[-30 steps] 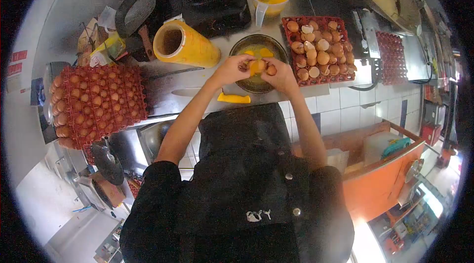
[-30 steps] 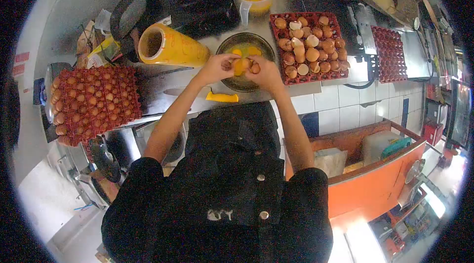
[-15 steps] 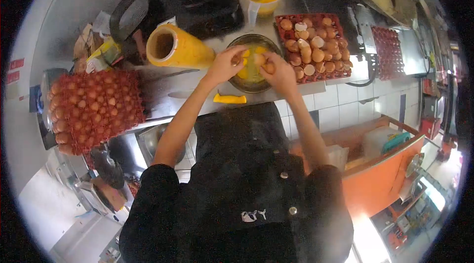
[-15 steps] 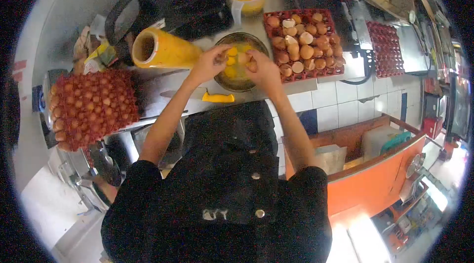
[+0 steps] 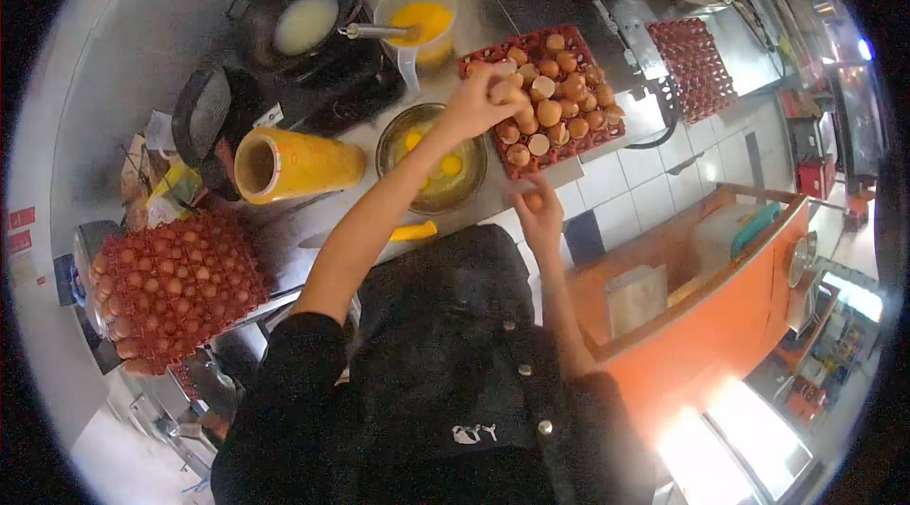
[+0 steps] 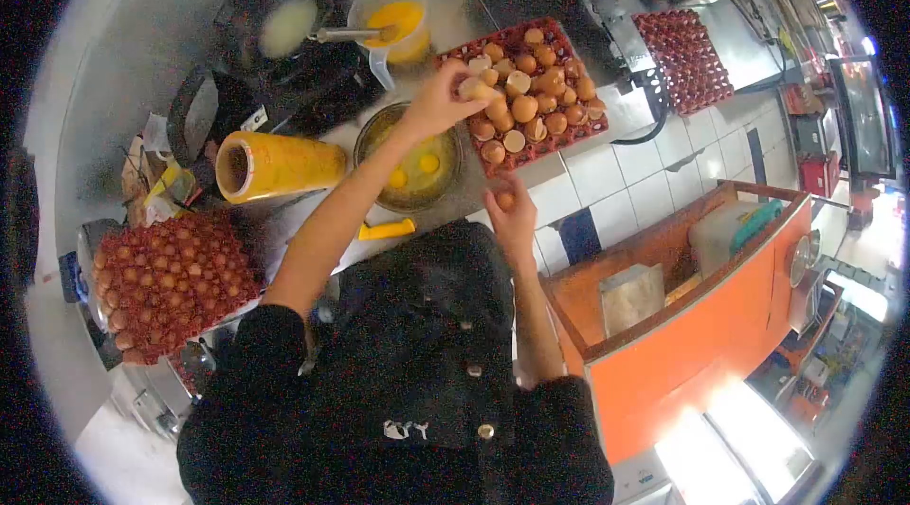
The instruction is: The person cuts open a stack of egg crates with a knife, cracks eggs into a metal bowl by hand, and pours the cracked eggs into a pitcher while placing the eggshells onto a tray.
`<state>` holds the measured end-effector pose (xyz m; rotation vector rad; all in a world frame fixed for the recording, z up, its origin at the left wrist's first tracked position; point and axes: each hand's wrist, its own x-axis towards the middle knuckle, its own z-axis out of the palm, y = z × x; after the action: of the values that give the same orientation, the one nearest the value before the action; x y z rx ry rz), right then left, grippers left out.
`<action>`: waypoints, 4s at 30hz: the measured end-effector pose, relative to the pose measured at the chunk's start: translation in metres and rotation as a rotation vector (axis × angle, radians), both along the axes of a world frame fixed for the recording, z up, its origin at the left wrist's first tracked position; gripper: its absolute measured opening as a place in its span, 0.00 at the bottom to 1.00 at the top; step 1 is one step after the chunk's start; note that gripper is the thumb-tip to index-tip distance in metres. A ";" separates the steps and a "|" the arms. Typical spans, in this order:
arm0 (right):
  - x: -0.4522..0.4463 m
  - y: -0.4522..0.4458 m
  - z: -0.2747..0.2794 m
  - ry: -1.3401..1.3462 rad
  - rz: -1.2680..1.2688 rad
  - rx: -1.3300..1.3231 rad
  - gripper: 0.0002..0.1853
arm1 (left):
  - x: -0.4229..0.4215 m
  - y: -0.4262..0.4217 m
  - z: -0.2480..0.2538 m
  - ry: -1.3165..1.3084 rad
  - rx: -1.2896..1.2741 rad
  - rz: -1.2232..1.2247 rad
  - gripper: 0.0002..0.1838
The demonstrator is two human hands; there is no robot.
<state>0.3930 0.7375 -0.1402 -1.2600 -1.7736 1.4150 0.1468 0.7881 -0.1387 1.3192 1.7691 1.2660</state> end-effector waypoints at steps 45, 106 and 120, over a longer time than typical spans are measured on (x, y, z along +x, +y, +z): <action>-0.030 -0.097 0.051 0.100 0.077 -0.187 0.25 | -0.119 -0.665 0.353 0.442 -0.008 0.944 0.26; -0.130 0.016 -0.018 -0.112 0.683 0.277 0.17 | -0.013 -0.180 -0.033 -0.111 -0.276 0.296 0.28; -0.134 0.035 -0.005 -0.114 0.787 0.248 0.20 | -0.038 -0.174 -0.035 -0.417 -0.339 0.081 0.23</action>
<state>0.2591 0.7727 -0.1450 -0.5198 -2.5900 1.4419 0.1088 0.6145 -0.1740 0.7386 1.6535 1.1217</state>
